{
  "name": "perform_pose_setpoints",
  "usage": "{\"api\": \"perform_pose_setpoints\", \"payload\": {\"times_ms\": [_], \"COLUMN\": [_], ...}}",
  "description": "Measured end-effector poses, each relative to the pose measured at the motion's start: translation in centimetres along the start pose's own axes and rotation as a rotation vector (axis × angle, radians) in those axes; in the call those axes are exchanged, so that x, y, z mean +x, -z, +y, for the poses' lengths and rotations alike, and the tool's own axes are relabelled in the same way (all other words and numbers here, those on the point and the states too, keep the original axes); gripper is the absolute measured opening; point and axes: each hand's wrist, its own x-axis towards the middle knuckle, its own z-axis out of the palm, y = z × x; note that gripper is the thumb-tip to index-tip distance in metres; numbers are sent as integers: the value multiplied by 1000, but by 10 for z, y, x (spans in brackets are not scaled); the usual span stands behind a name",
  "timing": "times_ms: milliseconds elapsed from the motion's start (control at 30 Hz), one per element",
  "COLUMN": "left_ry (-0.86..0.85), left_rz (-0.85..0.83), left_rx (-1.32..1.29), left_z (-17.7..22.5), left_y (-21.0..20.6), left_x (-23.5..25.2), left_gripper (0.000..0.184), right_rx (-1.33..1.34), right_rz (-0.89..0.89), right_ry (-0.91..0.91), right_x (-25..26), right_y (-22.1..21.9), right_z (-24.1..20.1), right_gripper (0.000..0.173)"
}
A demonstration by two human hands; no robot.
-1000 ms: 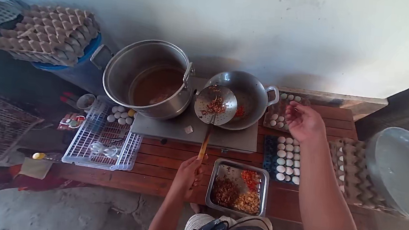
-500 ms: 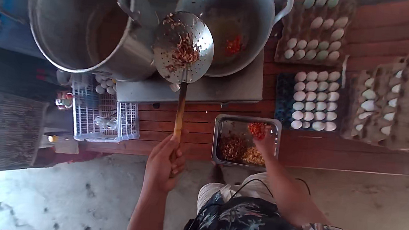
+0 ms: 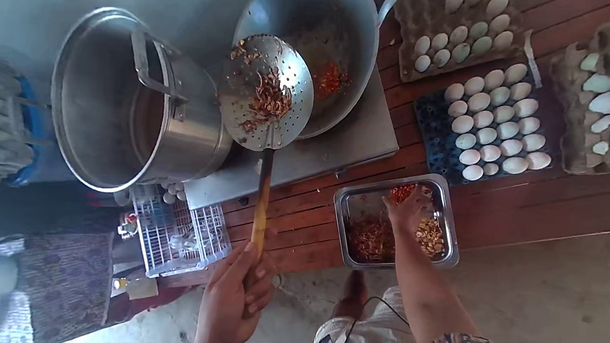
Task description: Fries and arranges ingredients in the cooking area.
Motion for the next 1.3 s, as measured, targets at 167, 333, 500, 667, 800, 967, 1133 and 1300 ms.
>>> {"api": "perform_pose_setpoints", "payload": {"times_ms": [167, 333, 500, 667, 800, 967, 1133, 1300], "left_ry": [20, 27, 27, 46, 47, 38, 20, -10], "left_rz": [16, 17, -4, -8, -30, -36, -43, -11], "left_rx": [8, 2, -29, -38, -57, -125, -168, -181], "left_z": [0, 0, 1, 6, 7, 3, 0, -1], "left_y": [4, 8, 5, 1, 0, 0, 5, 8], "left_x": [3, 2, 3, 7, 15, 24, 23, 17], "left_gripper": [45, 45, 44, 41, 39, 37, 38, 37], "right_rx": [3, -4, 365, 453, 382, 274, 282, 195], "right_rz": [2, -94, -253, -363, -511, -640, -631, -482], "right_ry": [94, 186, -5, -22, 110, 250, 427, 466], "right_x": [5, 12, 12, -32, -68, -102, -99, -68], "right_y": [-8, 12, 51, 121, 188, 249, 243, 196], "right_z": [-7, -5, 10, 1, -39, -144, -269, -356], "right_gripper": [52, 32, 49, 55, 39, 36, 38, 41]}}
